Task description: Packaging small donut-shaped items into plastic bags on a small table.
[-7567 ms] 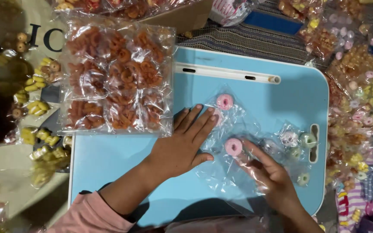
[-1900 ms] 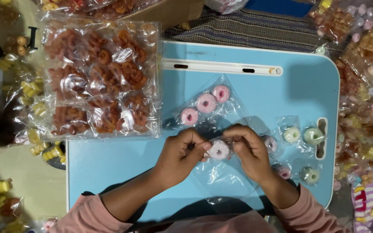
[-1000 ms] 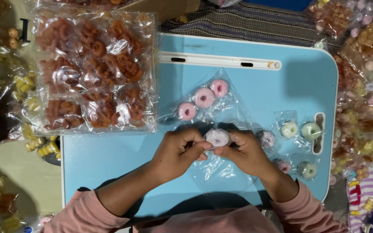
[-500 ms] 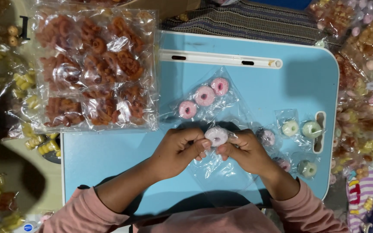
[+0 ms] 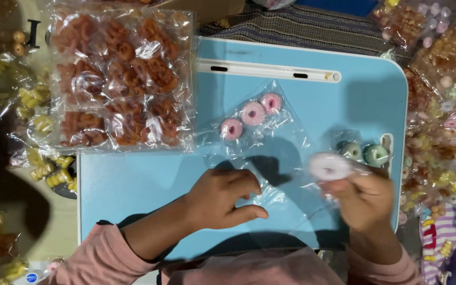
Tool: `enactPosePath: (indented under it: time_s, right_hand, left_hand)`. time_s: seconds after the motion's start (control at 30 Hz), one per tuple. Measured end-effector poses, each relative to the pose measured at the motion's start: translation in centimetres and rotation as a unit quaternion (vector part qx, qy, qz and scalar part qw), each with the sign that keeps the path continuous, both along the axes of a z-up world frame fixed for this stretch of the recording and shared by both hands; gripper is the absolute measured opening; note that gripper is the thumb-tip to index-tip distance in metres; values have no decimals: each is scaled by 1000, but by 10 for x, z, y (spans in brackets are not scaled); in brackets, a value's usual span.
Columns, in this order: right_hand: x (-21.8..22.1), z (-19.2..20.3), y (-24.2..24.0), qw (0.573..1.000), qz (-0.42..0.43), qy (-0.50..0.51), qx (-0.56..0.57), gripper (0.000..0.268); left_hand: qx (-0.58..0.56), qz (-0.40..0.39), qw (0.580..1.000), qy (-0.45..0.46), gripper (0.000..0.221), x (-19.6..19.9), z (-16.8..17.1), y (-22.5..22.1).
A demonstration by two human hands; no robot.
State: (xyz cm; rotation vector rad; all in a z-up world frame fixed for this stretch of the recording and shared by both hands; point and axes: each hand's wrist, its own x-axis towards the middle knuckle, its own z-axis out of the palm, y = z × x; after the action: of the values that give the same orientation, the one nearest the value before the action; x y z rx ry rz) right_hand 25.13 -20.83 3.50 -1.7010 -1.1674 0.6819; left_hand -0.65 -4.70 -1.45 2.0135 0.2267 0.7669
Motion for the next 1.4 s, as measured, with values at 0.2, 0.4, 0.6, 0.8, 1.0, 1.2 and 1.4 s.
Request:
enactPosePath:
  time_s: [0.2,0.4,0.6,0.8,1.0,1.2,1.4]
  right_hand:
    - [-37,60,-5,938,-341,20,51,28]
    - [-14,49,-36,968,-161,-185,54,64]
    - [8,-4,-88,986,-43,68,143,19]
    - [-26,-10,-114,960,-29,195,-200,21]
    - [-49,-9,-87,921,-185,215,-267,55]
    - [-47,-1,-50,956,-21,179,-233,61]
    - [-24,-51,-66,925,-56,272,-259,62]
  left_hand:
    - [310,22,947,84,50,13,4,-50]
    - [297,55,928,219,42,30,-13,-83]
    - [182,73,965,175,24,15,7,-76]
    - [205,158,961,92,31,13,18,-92]
    - [192,156,969,8,38,33,32,-107]
    - [210,150,966,8,30,39,44,-102]
    - [124,133,979,95,52,35,29,-85]
